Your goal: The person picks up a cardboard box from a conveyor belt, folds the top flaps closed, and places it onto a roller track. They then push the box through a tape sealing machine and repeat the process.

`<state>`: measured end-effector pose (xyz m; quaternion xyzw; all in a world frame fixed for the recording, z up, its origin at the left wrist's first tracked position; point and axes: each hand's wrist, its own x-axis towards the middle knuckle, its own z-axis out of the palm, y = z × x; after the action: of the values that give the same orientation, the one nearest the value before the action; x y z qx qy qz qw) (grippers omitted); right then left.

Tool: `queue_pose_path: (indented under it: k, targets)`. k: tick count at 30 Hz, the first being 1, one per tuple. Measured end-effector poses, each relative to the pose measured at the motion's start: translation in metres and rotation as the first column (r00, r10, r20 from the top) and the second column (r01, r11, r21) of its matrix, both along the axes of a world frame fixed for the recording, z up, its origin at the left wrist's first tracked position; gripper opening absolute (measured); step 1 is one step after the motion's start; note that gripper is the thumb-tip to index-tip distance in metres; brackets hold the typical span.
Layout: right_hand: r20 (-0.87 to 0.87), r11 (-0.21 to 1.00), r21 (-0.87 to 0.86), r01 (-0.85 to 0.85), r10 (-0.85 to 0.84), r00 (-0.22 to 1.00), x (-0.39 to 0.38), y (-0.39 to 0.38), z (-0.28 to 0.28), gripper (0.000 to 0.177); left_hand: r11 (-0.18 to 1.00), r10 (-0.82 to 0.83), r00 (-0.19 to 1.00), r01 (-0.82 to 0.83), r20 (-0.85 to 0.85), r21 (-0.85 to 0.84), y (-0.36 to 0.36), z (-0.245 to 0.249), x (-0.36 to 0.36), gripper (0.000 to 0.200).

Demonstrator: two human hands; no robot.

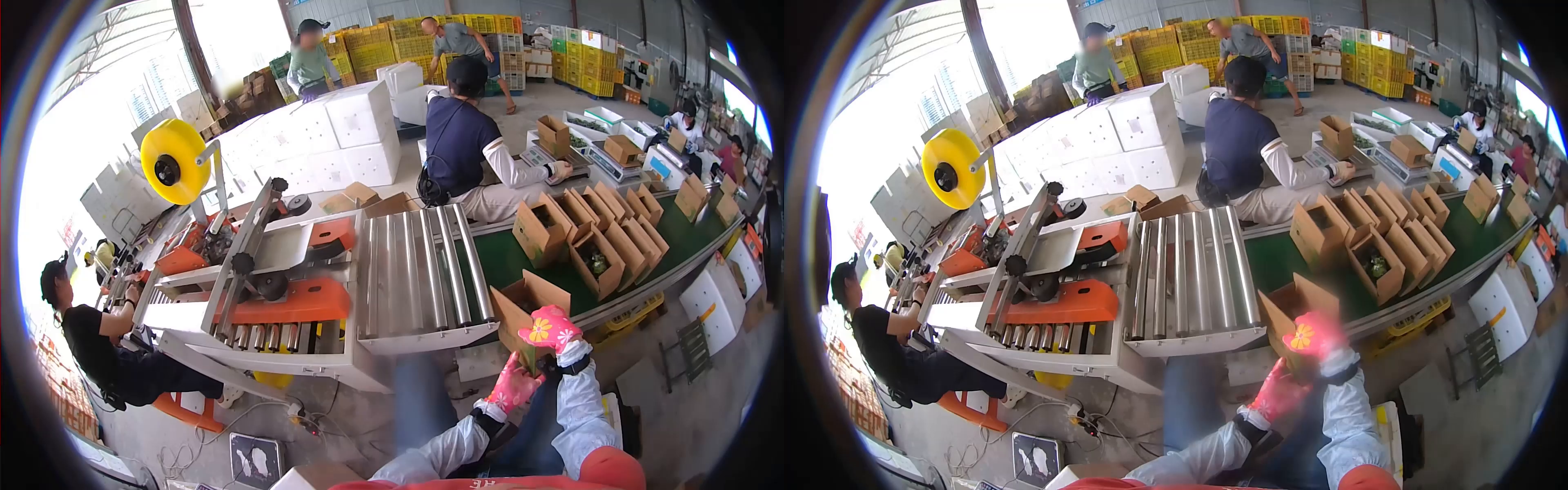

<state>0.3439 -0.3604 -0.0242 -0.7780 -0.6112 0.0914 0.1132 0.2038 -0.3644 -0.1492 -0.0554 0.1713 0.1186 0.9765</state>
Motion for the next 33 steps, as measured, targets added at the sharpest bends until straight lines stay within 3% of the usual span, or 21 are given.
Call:
queue_pose_path:
  k: [4,5,7,8,9,10,11,12,13,14,15,17,18,21,22,23,24,26,27,31,33]
  targets:
    - [0.185,0.935,0.354,-0.027,-0.042,0.982,-0.029,-0.040,0.077,0.038,0.992,0.062,0.948,-0.093,0.312,0.087,0.011,0.047,-0.018,0.034]
    - [0.063,0.885,0.462,-0.055,0.029,0.998,-0.034,-0.038,0.093,0.032,0.945,0.128,0.912,-0.231,0.390,0.232,0.020,0.072,-0.026,0.036]
    - [0.221,0.604,0.756,-0.253,0.128,0.967,-0.037,-0.017,0.094,0.033,0.808,0.230,0.870,-0.421,0.437,0.413,0.044,0.108,-0.044,0.040]
    - [0.085,0.669,0.702,-0.244,0.261,0.961,-0.038,-0.002,0.091,0.037,0.749,0.266,0.875,-0.452,0.405,0.485,0.059,0.120,-0.053,0.040]
    - [-0.072,0.732,0.641,-0.229,0.355,0.932,-0.039,0.012,0.088,0.042,0.624,0.246,0.933,-0.360,0.263,0.693,0.097,0.073,-0.056,0.039]
    - [-0.105,0.804,0.468,-0.367,0.462,0.880,-0.028,0.040,0.080,0.044,0.429,0.506,0.856,-0.146,-0.104,0.891,0.096,0.116,-0.079,0.058]
    - [-0.107,0.839,0.297,-0.456,0.504,0.857,-0.036,0.061,0.084,0.044,0.171,0.703,0.705,-0.291,0.090,0.941,0.110,0.103,-0.091,0.074]
    - [-0.115,0.818,0.354,-0.453,0.518,0.847,-0.043,0.076,0.067,0.043,-0.015,0.874,0.449,-0.361,0.188,0.932,0.122,0.114,-0.099,0.082]
    - [-0.119,0.790,0.413,-0.453,0.540,0.833,-0.049,0.092,0.047,0.043,-0.266,0.948,0.209,0.104,0.240,0.958,0.139,0.129,-0.115,0.081]
    - [-0.128,0.751,0.413,-0.516,0.609,0.783,-0.043,0.103,0.030,0.043,-0.465,0.845,0.324,0.051,0.426,0.884,0.178,0.117,-0.135,0.077]
    - [-0.127,0.698,0.416,-0.583,0.679,0.723,-0.038,0.115,0.024,0.043,-0.448,0.765,0.476,-0.091,0.434,0.889,0.186,0.142,-0.146,0.059]
    - [-0.112,0.699,0.413,-0.584,0.675,0.729,-0.052,0.111,0.050,0.037,-0.395,0.753,0.638,0.246,0.159,0.885,0.217,0.152,-0.165,0.038]
    - [-0.488,0.802,0.402,-0.442,0.596,0.638,-0.054,0.115,0.060,0.039,-0.523,0.805,0.527,0.416,0.271,0.744,0.228,0.158,-0.160,0.031]
    - [-0.728,0.867,0.495,-0.058,0.450,0.517,-0.070,0.128,0.054,0.045,-0.394,0.911,0.346,0.571,0.224,0.720,0.232,0.178,-0.134,0.045]
    - [-0.365,0.759,0.644,-0.095,0.414,0.834,-0.072,0.126,0.066,0.051,-0.549,0.828,0.239,0.524,0.507,0.651,0.240,0.177,-0.119,0.047]
    - [0.067,0.635,0.745,-0.205,0.234,0.970,-0.070,0.128,0.074,0.056,-0.624,0.752,0.180,0.504,0.634,0.598,0.248,0.172,-0.118,0.048]
    - [0.067,0.636,0.744,-0.207,0.238,0.969,-0.068,0.134,0.075,0.056,-0.684,0.660,0.112,0.500,0.743,0.532,0.256,0.169,-0.116,0.049]
    - [0.193,0.493,0.839,-0.231,0.128,0.973,-0.064,0.140,0.070,0.061,-0.533,0.818,0.385,0.227,0.427,0.815,0.262,0.154,-0.126,0.043]
    - [0.186,0.505,0.832,-0.229,0.134,0.973,-0.066,0.137,0.062,0.061,-0.422,0.825,0.476,0.160,0.305,0.892,0.264,0.145,-0.129,0.041]
    - [-0.159,0.529,0.848,-0.039,0.325,0.932,-0.074,0.135,0.031,0.049,-0.380,0.896,0.347,0.277,0.277,0.882,0.259,0.133,-0.139,0.022]
    - [-0.370,0.556,0.827,0.080,0.432,0.822,-0.071,0.139,0.016,0.037,-0.337,0.821,0.486,-0.012,0.300,0.941,0.259,0.131,-0.145,0.019]
